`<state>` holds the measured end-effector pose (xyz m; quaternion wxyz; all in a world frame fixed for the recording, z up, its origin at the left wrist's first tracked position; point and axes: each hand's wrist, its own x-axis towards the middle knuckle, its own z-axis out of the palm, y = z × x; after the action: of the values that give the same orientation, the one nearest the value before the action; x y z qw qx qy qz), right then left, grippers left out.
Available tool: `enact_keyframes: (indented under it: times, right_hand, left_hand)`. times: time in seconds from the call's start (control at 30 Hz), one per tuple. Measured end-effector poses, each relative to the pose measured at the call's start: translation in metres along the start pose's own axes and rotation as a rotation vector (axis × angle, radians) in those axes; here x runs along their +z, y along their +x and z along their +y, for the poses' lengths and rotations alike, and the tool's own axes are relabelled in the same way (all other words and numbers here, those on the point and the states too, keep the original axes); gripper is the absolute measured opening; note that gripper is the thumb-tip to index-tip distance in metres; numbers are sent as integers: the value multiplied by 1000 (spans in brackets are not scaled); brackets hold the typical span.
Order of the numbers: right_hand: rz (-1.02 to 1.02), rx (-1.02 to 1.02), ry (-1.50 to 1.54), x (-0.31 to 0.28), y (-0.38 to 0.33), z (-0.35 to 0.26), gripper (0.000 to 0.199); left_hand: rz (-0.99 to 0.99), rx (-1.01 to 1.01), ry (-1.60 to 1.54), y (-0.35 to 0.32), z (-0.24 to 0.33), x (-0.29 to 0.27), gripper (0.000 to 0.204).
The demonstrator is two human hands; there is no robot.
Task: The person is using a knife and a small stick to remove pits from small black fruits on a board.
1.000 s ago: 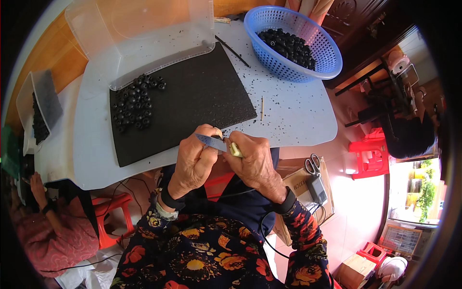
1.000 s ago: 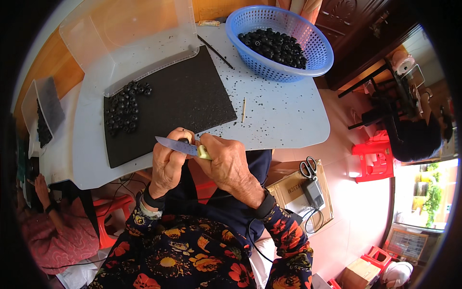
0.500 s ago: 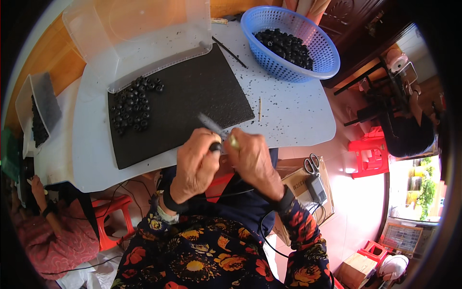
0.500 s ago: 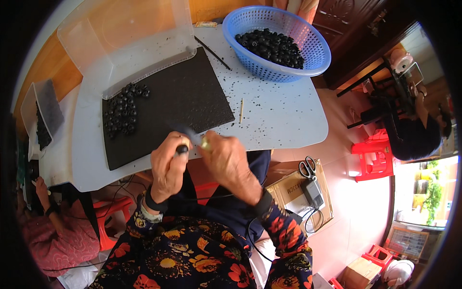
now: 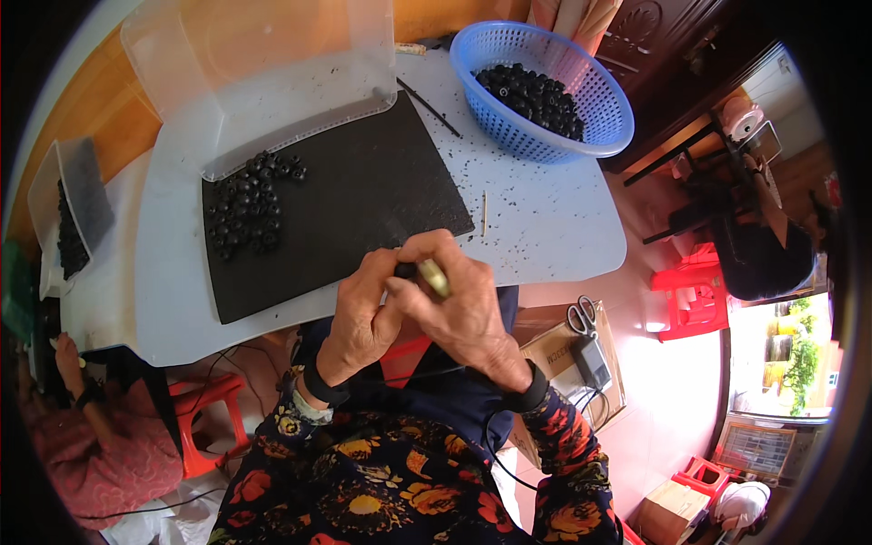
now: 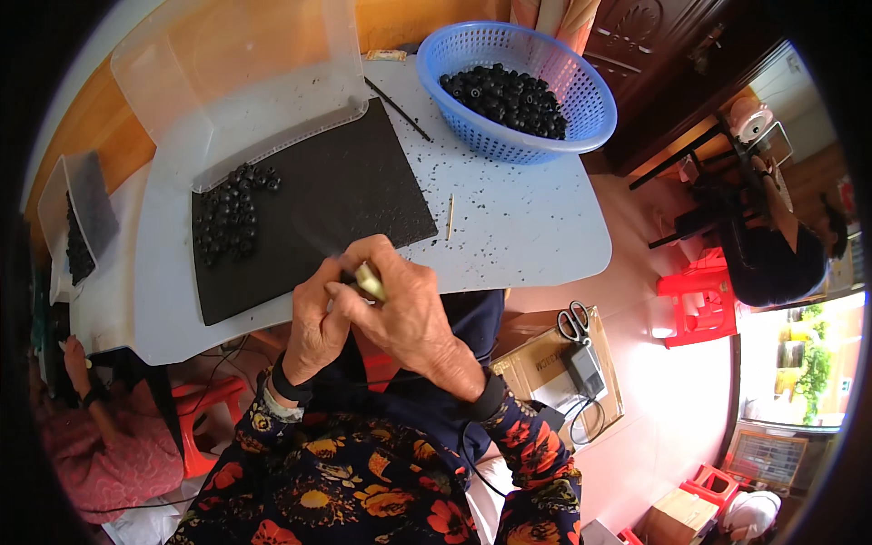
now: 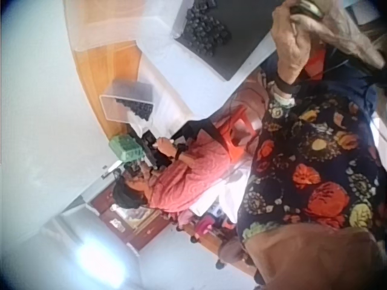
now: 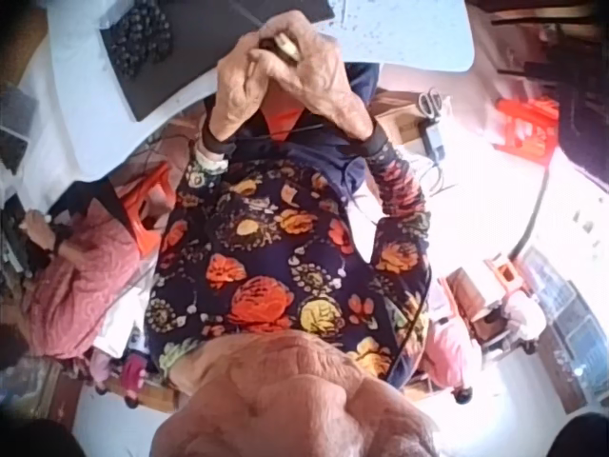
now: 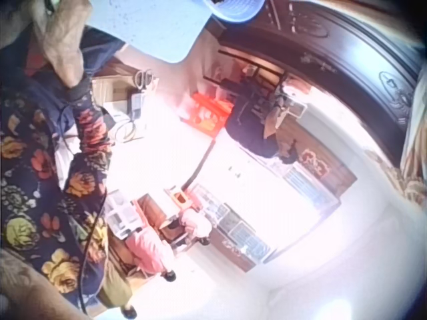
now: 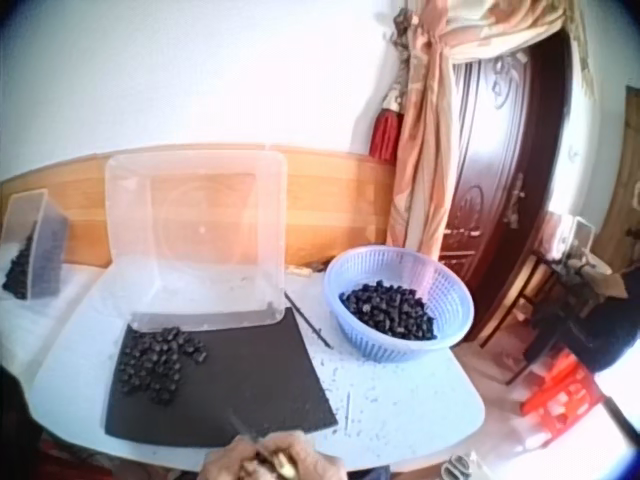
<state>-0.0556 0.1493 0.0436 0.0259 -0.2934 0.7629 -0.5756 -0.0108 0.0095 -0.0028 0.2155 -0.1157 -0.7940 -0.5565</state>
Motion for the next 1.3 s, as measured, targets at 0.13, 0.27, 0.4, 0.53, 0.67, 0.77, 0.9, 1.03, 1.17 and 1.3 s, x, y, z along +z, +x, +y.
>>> enact_keyframes:
  times: [0.13, 0.27, 0.4, 0.53, 0.67, 0.77, 0.9, 1.03, 1.17, 1.3]
  right_hand:
    - [-69, 241, -1, -1, 9, 7, 17]
    - [174, 14, -158, -18, 44, 23, 16]
    - [466, -140, -434, -77, 112, 30, 21]
    - [472, -136, -442, -62, 130, 36, 28]
    - [17, -14, -343, 16, 116, 22, 19]
    - [-212, -135, -274, 56, 127, 24, 22]
    - [-358, -346, -330, 82, 151, 40, 26]
    - [-444, -298, -400, 84, 159, 45, 24]
    - [-408, -261, -424, 73, 143, 47, 21]
    - [-291, -88, -289, 57, 113, 31, 19]
  left_hand:
    - [-2, -112, -39, -4, -3, 4, 31]
    - [19, -159, -240, -2, -7, -5, 41]
    - [104, -195, -213, -5, -9, -22, 32]
    - [227, -180, -276, -7, -17, -30, 23]
    - [237, -135, -282, -11, -20, -32, 20]
    - [219, -167, -312, -15, -24, -33, 18]
    - [216, -164, -328, -15, -17, -37, 18]
    - [255, -128, -364, -16, -22, -34, 17]
    - [240, -160, -331, -15, -23, -36, 16]
    - [270, -196, -315, -12, -22, -37, 12]
